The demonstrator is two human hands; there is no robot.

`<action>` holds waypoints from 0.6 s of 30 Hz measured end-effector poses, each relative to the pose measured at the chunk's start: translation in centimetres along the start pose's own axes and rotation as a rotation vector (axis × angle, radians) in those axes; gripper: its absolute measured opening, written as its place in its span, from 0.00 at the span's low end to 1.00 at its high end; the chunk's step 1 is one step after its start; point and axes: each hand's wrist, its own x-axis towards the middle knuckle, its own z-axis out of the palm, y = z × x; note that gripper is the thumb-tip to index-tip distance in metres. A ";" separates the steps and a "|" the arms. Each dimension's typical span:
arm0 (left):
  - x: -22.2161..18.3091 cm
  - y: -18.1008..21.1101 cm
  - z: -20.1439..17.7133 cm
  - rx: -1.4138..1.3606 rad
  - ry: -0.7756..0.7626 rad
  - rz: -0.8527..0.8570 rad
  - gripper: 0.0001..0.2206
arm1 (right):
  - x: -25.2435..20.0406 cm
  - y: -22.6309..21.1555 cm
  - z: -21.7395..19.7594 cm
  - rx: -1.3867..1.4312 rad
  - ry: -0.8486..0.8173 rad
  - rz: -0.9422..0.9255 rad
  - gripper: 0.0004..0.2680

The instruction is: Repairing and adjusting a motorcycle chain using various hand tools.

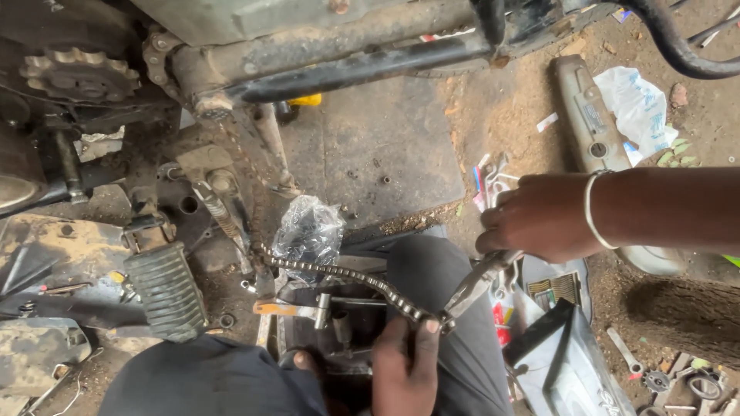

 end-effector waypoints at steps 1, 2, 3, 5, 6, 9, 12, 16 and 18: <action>0.0 0.6 0.1 0.105 0.037 0.067 0.10 | 0.3 0.0 0.0 -0.019 0.005 -0.019 0.15; -0.1 1.2 0.1 0.212 0.078 0.132 0.08 | 0.6 -0.1 -0.1 -0.038 0.011 -0.042 0.13; -0.1 1.3 0.0 0.211 0.083 0.129 0.08 | 0.7 -0.2 -0.3 -0.041 0.011 -0.047 0.13; 0.1 1.6 -0.1 0.286 0.091 0.204 0.07 | 0.9 -0.2 -1.0 -0.132 0.026 -0.069 0.11; 0.1 1.7 -0.2 0.285 0.093 0.203 0.07 | 0.9 -0.3 -1.4 -0.134 0.026 -0.071 0.11; 0.3 1.9 -0.2 0.326 0.065 0.311 0.07 | 1.0 -0.2 -1.9 -0.189 -0.013 -0.048 0.14; 0.3 2.0 -0.3 0.382 0.078 0.376 0.06 | 1.7 0.0 -1.5 -0.175 -0.006 -0.040 0.18; 0.2 1.8 -0.4 0.436 0.103 0.323 0.08 | 1.9 -0.2 -2.1 -0.230 -0.023 -0.049 0.21; 0.1 1.8 -0.4 0.423 0.100 0.367 0.08 | 1.7 -0.4 -2.8 -0.238 -0.033 -0.050 0.22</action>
